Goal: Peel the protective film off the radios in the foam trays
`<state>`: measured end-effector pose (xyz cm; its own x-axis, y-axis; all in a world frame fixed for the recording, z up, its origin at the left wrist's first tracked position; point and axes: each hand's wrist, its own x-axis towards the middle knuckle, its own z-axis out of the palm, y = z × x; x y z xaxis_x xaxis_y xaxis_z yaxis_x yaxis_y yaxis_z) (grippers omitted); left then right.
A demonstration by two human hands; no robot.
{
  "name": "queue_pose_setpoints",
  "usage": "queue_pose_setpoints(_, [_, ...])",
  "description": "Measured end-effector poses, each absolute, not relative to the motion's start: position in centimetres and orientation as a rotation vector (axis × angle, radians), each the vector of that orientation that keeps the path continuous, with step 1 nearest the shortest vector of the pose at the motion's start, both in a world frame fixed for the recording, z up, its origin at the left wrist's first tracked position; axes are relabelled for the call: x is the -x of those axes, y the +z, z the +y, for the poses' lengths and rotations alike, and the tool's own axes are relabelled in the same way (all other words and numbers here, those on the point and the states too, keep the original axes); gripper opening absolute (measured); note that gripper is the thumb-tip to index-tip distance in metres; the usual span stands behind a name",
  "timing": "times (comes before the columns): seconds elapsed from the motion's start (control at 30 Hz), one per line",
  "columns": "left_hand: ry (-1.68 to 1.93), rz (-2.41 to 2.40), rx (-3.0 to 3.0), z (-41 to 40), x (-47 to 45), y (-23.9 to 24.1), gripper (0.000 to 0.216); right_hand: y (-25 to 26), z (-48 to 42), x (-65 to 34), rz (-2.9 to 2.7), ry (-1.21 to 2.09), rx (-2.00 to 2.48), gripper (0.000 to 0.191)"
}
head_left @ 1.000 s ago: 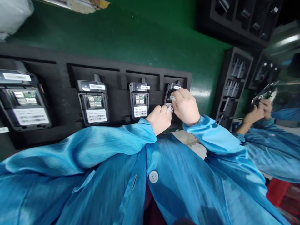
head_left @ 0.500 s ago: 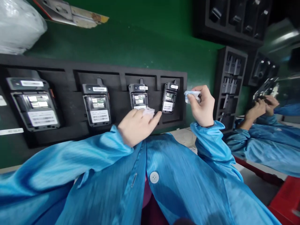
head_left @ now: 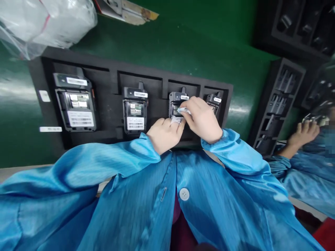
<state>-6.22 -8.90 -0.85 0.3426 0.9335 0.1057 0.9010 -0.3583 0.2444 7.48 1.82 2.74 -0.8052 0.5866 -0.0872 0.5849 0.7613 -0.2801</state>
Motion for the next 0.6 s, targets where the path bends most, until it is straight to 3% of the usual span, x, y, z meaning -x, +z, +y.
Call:
queue_pose_setpoints(0.2, [0.468,1.771,-2.445,-8.86,5.77,-1.28,0.031,2.9,2.01,-6.45,-3.188,0.131,0.884,0.019])
queue_pose_setpoints(0.33, [0.606,1.786,-2.48,-8.66,5.53,-1.38,0.028,2.68,2.01,-6.49,-3.149,0.135,0.83,0.021])
queue_pose_setpoints(0.6, [0.542,1.74,-2.448,-8.68,5.32,-1.42,0.028,2.74,2.22,-6.7,-3.174,0.107,0.794,0.023])
